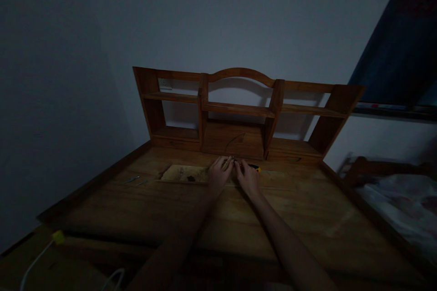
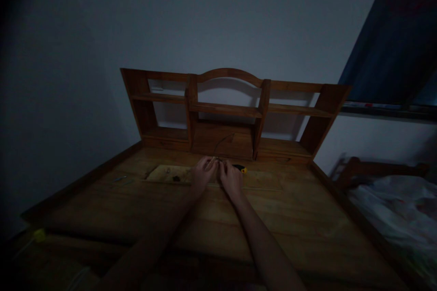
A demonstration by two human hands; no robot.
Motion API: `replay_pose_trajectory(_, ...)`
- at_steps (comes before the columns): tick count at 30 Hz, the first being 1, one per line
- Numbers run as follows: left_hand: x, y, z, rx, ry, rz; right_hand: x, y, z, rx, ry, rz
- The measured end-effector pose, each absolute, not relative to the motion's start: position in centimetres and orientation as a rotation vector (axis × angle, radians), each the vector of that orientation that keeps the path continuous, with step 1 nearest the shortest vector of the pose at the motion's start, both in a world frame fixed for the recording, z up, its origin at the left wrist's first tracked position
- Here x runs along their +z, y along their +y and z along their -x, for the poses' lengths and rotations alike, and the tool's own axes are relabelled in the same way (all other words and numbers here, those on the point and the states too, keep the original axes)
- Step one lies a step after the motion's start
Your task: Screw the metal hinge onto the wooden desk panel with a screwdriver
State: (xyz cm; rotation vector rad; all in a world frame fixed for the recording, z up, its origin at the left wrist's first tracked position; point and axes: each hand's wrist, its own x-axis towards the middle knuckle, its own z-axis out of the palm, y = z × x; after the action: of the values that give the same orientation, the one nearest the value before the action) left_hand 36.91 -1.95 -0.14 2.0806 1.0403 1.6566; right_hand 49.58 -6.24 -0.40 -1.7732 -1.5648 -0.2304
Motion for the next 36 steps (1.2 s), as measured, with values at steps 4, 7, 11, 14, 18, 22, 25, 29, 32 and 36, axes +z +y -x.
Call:
replay_pose_trajectory(4,-0.12,-2.00,-36.92,1.663,1.052,-2.078,-0.22,-6.32,-49.59,-0.200,-1.554,1.713)
replay_pose_trajectory(7,-0.07,-2.05,-36.87,1.671,1.040,-2.068,-0.18,-6.33,-49.53,-0.191,-1.537,1.706)
replay_pose_trajectory(11,0.04,-2.15,-36.83,1.683,1.023,-2.059,-0.22,-6.37,-49.58,-0.206,-1.564,1.702)
replay_pose_trajectory(14,0.02,-2.13,-36.84,1.684,1.028,-2.064,-0.17,-6.48,-49.58,-0.199,-1.580,1.685)
replay_pose_trajectory(18,-0.07,-2.00,-36.86,1.678,1.049,-2.074,-0.14,-6.48,-49.49,-0.181,-1.581,1.670)
replay_pose_trajectory(22,-0.10,-1.96,-36.89,1.691,1.028,-2.075,-0.27,-6.30,-49.49,-0.175,-1.580,1.717)
replay_pose_trajectory(25,-0.12,-1.97,-36.89,1.683,1.000,-2.081,-0.33,-6.27,-49.53,-0.186,-1.609,1.717)
replay_pose_trajectory(29,-0.25,-1.90,-36.90,1.672,1.019,-2.080,-0.18,-6.43,-49.48,-0.181,-1.615,1.706)
replay_pose_trajectory(32,-0.31,-1.82,-36.94,1.687,1.026,-2.065,-0.05,-6.52,-49.42,-0.179,-1.601,1.711)
replay_pose_trajectory(36,-0.29,-1.79,-36.97,1.690,1.024,-2.057,0.02,-6.59,-49.40,-0.193,-1.595,1.732)
